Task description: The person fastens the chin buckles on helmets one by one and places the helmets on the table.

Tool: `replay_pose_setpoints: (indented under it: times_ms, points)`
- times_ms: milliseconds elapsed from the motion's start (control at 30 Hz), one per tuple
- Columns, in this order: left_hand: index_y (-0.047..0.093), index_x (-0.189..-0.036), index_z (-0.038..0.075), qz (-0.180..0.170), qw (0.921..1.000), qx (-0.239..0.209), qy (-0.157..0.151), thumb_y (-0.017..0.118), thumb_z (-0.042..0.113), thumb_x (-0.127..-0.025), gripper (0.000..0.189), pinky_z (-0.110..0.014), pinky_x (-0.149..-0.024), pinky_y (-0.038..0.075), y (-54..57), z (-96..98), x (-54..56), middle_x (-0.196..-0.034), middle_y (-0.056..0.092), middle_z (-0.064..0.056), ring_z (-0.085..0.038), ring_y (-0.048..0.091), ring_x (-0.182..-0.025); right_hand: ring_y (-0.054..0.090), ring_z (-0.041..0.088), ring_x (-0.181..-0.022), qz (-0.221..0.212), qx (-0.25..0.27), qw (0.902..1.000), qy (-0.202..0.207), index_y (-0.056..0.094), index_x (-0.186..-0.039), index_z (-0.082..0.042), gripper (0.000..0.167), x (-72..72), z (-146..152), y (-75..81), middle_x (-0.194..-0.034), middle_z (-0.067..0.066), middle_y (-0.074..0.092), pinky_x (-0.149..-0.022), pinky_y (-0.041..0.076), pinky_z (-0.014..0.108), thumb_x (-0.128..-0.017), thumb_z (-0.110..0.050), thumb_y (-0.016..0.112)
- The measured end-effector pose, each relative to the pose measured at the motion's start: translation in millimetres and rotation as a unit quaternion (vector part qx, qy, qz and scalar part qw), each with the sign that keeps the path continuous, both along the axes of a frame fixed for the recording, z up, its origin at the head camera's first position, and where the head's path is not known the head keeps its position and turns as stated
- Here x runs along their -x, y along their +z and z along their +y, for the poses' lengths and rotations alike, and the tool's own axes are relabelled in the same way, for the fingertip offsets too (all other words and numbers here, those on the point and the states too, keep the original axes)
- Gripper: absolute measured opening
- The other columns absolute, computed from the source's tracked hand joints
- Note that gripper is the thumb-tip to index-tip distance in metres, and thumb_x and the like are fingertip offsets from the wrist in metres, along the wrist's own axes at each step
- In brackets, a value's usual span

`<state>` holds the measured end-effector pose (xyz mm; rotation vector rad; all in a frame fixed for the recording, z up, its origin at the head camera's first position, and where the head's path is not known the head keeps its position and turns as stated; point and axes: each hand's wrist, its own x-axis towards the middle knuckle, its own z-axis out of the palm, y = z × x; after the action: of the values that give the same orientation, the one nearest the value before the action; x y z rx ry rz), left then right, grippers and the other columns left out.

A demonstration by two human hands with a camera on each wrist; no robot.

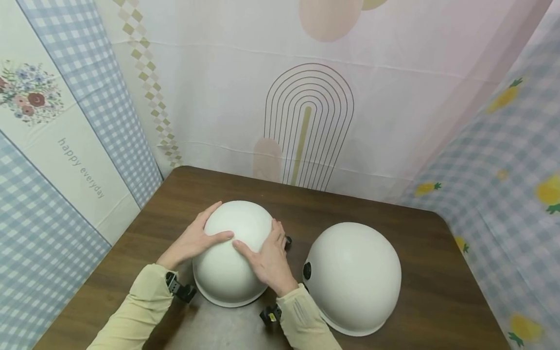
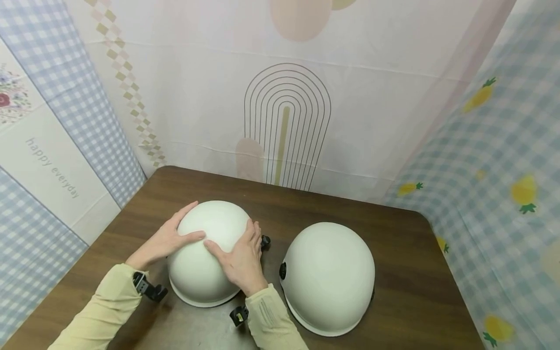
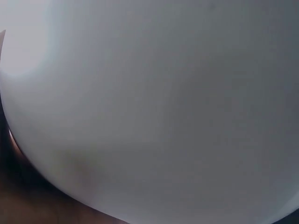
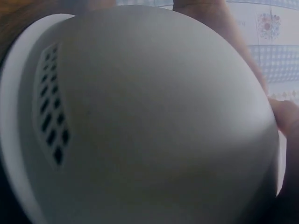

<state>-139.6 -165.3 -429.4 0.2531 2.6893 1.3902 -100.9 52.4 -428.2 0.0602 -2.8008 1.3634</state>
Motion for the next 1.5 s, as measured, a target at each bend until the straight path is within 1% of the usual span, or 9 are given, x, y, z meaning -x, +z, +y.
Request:
replay_pose_setpoints:
  times_ms: [467,633,800,900,1033,1233,1300,1367,1500]
  points:
    - [0.021,-0.155,0.031,0.013,0.9998,0.005,0.01,0.07,0.054,-0.084,0.09,-0.058,-0.083,0.047,-5.4,7.4,-1.0,-0.15,0.03,-0.017,-0.045,0.048,-0.12,0.025,0.035,-0.138,0.032,0.021,0.9992,-0.007,0.01,-0.154,-0.012,0.117,-0.2,6.3,-13.2,-0.156,0.016,0.015,-0.101,0.034,0.06,-0.073,-0.08,0.058]
    - [0.021,-0.155,0.03,0.025,0.9996,0.001,0.012,0.07,0.053,-0.084,0.09,-0.061,-0.086,0.045,-4.6,9.1,0.0,-0.15,0.03,-0.017,-0.044,0.047,-0.121,0.025,0.035,-0.138,0.035,0.02,0.9992,-0.004,0.011,-0.154,-0.012,0.116,0.8,8.3,-11.3,-0.155,0.016,0.016,-0.102,0.033,0.06,-0.073,-0.079,0.06]
    - [0.022,-0.155,0.031,0.024,0.9995,-0.014,0.014,0.071,0.052,-0.083,0.09,-0.061,-0.089,0.044,-4.9,13.3,-0.8,-0.153,0.027,-0.016,-0.043,0.044,-0.124,0.021,0.035,-0.141,-0.004,-0.011,0.9998,0.017,0.011,-0.155,-0.013,0.116,-2.4,22.6,2.4,-0.157,0.015,0.016,-0.104,0.026,0.064,-0.074,-0.079,0.059]
    - [0.021,-0.155,0.032,0.02,0.9996,-0.01,0.016,0.071,0.053,-0.083,0.091,-0.06,-0.089,0.044,-5.2,14.5,-1.4,-0.153,0.027,-0.015,-0.043,0.044,-0.125,0.022,0.034,-0.142,-0.025,-0.001,0.9995,0.019,0.008,-0.156,-0.015,0.112,-8.5,36.9,17.4,-0.158,0.014,0.016,-0.105,0.025,0.064,-0.077,-0.074,0.061]
    - [0.02,-0.155,0.033,0.018,0.9997,0.0,0.019,0.071,0.055,-0.083,0.091,-0.061,-0.089,0.043,-4.0,14.2,-1.4,-0.153,0.027,-0.015,-0.044,0.043,-0.125,0.024,0.033,-0.142,-0.006,0.05,0.9987,0.001,0.008,-0.156,-0.017,0.104,-16.3,61.0,41.3,-0.157,0.012,0.019,-0.108,0.027,0.057,-0.083,-0.063,0.065]
    - [0.016,-0.157,0.028,-0.002,0.9998,0.012,0.018,0.07,0.056,-0.083,0.096,-0.063,-0.09,0.042,0.5,10.5,-3.6,-0.155,0.023,-0.018,-0.046,0.038,-0.129,0.02,0.025,-0.143,0.033,0.073,0.9961,-0.037,0.029,-0.151,-0.017,0.083,-27.0,109.5,68.7,-0.154,0.007,0.026,-0.112,0.021,0.054,-0.087,-0.059,0.062]
    - [0.015,-0.157,0.024,0.005,0.9995,0.025,0.02,0.07,0.058,-0.082,0.099,-0.065,-0.096,0.036,2.0,9.1,-4.3,-0.157,0.02,-0.018,-0.046,0.032,-0.135,0.023,0.027,-0.14,0.047,0.076,0.9939,-0.064,0.035,-0.148,-0.018,0.075,-32.1,125.5,75.2,-0.152,0.006,0.029,-0.11,0.023,0.054,-0.089,-0.055,0.063]
    - [0.014,-0.157,0.018,0.025,0.9986,0.04,0.023,0.069,0.059,-0.082,0.102,-0.066,-0.105,0.022,5.3,9.1,-5.0,-0.159,0.015,-0.019,-0.043,0.02,-0.142,0.026,0.028,-0.137,0.068,0.068,0.9909,-0.094,0.04,-0.145,-0.017,0.067,-37.9,141.1,80.9,-0.149,0.007,0.033,-0.108,0.025,0.054,-0.091,-0.05,0.063]
    - [0.018,-0.155,0.009,0.115,0.9913,0.031,0.056,0.067,0.055,-0.086,0.097,-0.062,-0.11,-0.009,20.3,18.1,-14.8,-0.16,0.011,-0.018,-0.035,-0.002,-0.147,0.028,0.032,-0.134,0.085,0.051,0.9818,-0.162,0.042,-0.144,-0.017,0.062,-51.2,171.4,89.2,-0.148,0.01,0.035,-0.105,0.026,0.058,-0.093,-0.045,0.063]
